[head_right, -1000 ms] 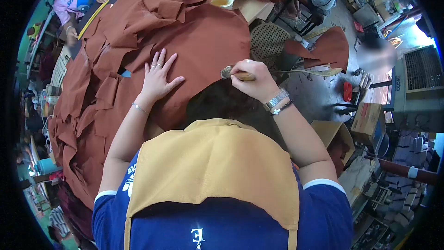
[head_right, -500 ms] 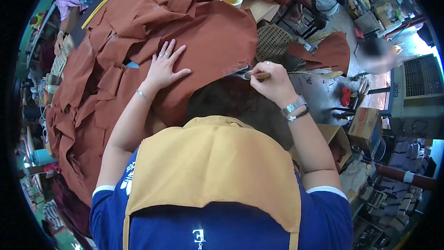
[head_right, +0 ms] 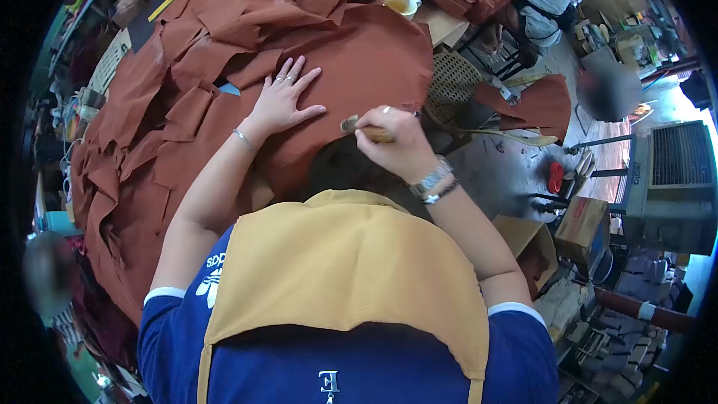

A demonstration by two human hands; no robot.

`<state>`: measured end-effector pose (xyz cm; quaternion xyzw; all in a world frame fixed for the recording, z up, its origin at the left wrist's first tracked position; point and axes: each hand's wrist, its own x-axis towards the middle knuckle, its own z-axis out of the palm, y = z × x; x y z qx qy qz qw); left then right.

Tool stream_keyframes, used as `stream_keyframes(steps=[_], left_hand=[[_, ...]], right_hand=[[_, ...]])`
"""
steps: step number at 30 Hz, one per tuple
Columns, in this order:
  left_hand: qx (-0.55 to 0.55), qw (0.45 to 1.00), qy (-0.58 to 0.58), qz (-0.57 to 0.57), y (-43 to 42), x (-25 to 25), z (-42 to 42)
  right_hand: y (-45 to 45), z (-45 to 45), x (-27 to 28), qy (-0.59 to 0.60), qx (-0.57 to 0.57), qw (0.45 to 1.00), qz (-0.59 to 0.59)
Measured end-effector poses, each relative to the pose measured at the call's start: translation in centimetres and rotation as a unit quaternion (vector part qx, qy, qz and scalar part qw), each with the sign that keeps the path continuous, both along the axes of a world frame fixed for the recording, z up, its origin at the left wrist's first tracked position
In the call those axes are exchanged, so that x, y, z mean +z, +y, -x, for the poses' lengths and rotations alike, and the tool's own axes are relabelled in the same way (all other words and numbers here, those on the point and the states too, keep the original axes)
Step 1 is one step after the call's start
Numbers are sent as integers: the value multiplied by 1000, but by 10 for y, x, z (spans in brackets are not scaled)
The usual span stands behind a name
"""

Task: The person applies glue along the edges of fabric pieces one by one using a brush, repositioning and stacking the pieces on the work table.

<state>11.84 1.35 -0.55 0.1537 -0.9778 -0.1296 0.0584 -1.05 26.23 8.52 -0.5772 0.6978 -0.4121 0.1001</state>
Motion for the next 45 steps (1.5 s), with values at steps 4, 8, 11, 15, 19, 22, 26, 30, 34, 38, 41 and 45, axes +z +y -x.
stream_keyframes(steps=[4, 8, 11, 15, 19, 22, 26, 30, 34, 38, 41, 45], left_hand=[[-4, 1000, 9, -7, 0, 1, 0], [-14, 1000, 10, 0, -2, -3, 2], [-19, 1000, 21, 9, -5, -6, 5], [-22, 999, 28, 11, -6, -4, 7], [-33, 999, 36, 17, -9, -8, 11], [-42, 998, 46, 10, -14, -12, 18], [-70, 996, 62, 10, -21, -17, 26], [-90, 994, 51, 29, -25, -14, 37], [-108, 993, 46, 28, -29, -12, 45], [-121, 991, 41, 33, -31, -12, 51], [-132, 990, 37, 39, -36, -9, 58], [-141, 988, 53, 45, -37, -9, 60]], right_hand=[[25, 15, 2, 45, -6, 997, -68], [8, -1, 18, 18, 2, 1000, -24], [-20, -17, -1, -19, 62, 998, -15], [7, 4, 9, 21, 46, 994, -97], [-11, -7, 21, 29, 73, 997, -23], [-31, -19, 0, 5, 127, 992, -19], [-10, 0, 9, 46, 123, 987, -92], [-26, -9, 23, 0, 121, 992, -27], [-48, -20, -1, -14, 170, 985, -34], [-27, 6, 13, 7, 160, 982, -101], [-38, -3, 23, -14, 168, 984, -52], [-57, -19, -14, 13, 227, 974, -7]])
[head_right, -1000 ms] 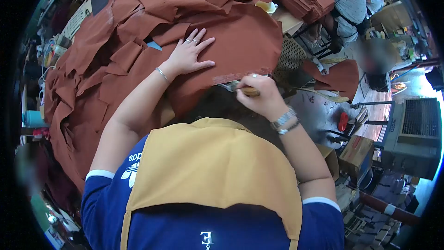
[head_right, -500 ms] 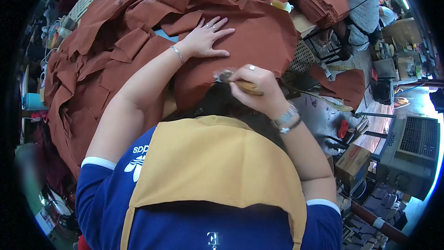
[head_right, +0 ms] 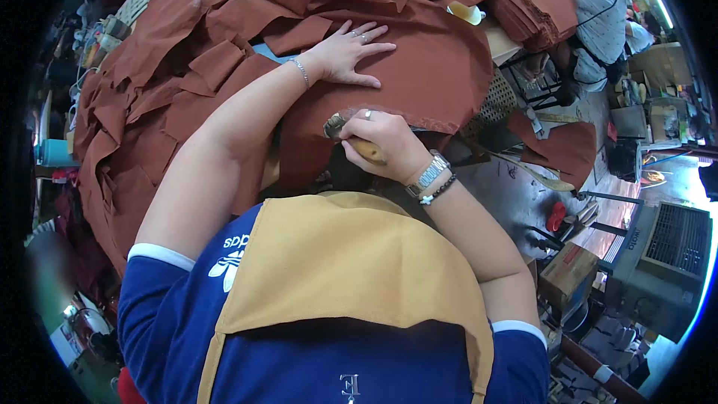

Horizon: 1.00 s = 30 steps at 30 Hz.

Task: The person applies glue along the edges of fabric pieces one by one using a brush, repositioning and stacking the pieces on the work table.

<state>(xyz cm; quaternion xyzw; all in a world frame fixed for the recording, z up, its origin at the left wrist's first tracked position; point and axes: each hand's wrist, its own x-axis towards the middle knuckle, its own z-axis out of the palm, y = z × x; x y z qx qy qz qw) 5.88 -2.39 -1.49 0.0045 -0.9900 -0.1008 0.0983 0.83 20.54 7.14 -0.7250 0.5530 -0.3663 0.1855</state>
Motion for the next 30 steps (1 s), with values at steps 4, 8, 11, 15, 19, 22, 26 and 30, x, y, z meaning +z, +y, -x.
stream_keyframes(steps=[4, 8, 11, 15, 19, 22, 26, 30], left_hand=[[1, 998, 54, -35, -1, -12, -4], [124, 990, 67, -22, 19, -7, -42], [321, 943, 92, 3, 52, 17, -77], [409, 902, 136, 13, 62, 2, -78], [346, 929, 99, -88, 66, 16, -74], [342, 873, 81, -339, 79, 49, -60], [134, 834, 242, -478, 77, 100, -9], [137, 776, 298, -539, 43, 175, 75]], right_hand=[[18, 13, 11, 15, 1, 999, -39], [34, 32, 28, -20, -32, 995, -93], [45, 44, 36, -82, -83, 990, -83], [67, 68, 35, -90, -184, 979, -10], [105, 89, 41, -123, -290, 949, -14], [140, 107, 54, -146, -366, 919, -22], [184, 132, 56, -160, -424, 888, 77], [216, 152, 43, -209, -470, 850, 112]])
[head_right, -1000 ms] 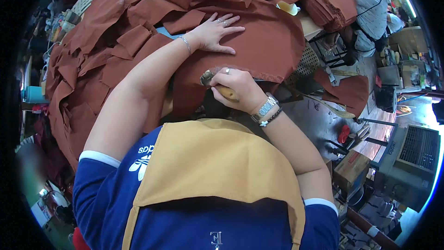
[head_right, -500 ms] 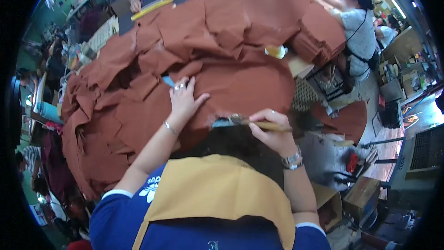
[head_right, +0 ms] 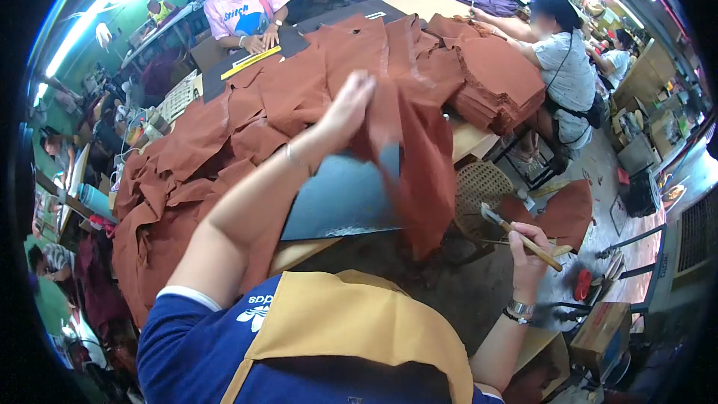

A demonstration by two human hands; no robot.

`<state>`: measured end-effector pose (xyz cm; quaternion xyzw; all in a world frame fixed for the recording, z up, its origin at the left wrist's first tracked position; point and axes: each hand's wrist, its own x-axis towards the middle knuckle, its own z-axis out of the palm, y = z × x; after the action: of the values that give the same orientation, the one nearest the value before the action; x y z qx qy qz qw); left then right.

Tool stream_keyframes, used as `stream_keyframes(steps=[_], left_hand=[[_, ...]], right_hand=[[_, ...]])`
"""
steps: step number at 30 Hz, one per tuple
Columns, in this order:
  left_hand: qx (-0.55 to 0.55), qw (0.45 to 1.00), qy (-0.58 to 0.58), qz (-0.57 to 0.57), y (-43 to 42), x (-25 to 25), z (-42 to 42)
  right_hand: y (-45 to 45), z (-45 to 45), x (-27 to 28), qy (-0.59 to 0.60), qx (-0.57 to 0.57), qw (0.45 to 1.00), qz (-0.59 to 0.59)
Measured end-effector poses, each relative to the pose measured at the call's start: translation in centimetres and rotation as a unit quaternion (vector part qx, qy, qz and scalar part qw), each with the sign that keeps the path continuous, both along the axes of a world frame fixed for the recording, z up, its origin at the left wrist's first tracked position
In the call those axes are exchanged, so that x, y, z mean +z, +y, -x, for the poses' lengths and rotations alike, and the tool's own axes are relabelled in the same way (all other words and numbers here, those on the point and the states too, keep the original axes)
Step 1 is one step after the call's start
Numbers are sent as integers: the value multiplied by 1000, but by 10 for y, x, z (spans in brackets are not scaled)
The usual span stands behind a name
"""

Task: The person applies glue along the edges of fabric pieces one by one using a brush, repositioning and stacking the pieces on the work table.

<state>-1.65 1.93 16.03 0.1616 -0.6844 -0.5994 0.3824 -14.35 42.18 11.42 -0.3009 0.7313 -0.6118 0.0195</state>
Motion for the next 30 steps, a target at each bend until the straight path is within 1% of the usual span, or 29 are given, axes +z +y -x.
stream_keyframes(steps=[1, 2, 3, 4, 7, 8, 10, 12, 13, 14, 16, 18, 20, 21, 22, 23, 24, 26, 28, 29, 30], left_hand=[[33, 998, 27, 47, -27, 18, 26], [136, 987, 81, 43, -77, 28, 58], [129, 978, 162, -21, -51, 93, 44], [144, 955, 259, -22, -68, 121, 40], [308, 858, 410, -20, -139, 163, 24], [354, 817, 455, -17, -143, 165, 17], [356, 786, 505, 11, -176, 137, 9], [398, 781, 481, 15, -199, 83, 4], [506, 766, 397, 23, -211, 49, 2], [604, 736, 304, 32, -218, 17, 0], [631, 742, 222, -46, -205, -34, -18], [657, 735, 143, -85, -196, -78, -52], [698, 701, 135, -53, -206, -129, -86], [701, 701, 121, -51, -202, -140, -103], [706, 698, 107, -49, -198, -150, -122], [695, 710, 76, -78, -195, -160, -136], [681, 723, 68, -94, -182, -155, -144], [659, 747, 55, -67, -195, -170, -165], [579, 808, 58, -95, -229, -166, -194], [537, 813, 145, -172, -220, -131, -199], [483, 808, 233, -243, -205, -77, -202]], right_hand=[[4, 0, 2, -2, -10, 1000, 3], [8, 1, 4, -4, -20, 1000, 6], [12, 0, 8, 9, -31, 999, -1], [17, -2, 11, 22, -41, 999, -10], [31, -6, 12, 48, -64, 997, -5], [35, -8, 10, 54, -68, 996, 0], [46, -7, 4, 48, -72, 996, -24], [51, -9, -1, 42, -66, 996, -33], [52, -9, -3, 56, -74, 994, -50], [52, -10, -3, 53, -70, 994, -57], [48, -12, -2, 49, -60, 994, -74], [42, -11, -3, 47, -47, 995, -75], [36, -10, -7, 43, -33, 995, -78], [33, -8, -11, 40, -24, 996, -79], [29, -7, -14, 38, -12, 996, -80], [26, -5, -17, 28, -5, 996, -89], [22, -3, -18, 20, 5, 995, -96], [8, 2, -20, 16, 32, 994, -108], [-4, 6, -15, 22, 57, 991, -121], [-13, 6, -10, 43, 68, 989, -122], [-20, 9, -9, 39, 79, 989, -117]])
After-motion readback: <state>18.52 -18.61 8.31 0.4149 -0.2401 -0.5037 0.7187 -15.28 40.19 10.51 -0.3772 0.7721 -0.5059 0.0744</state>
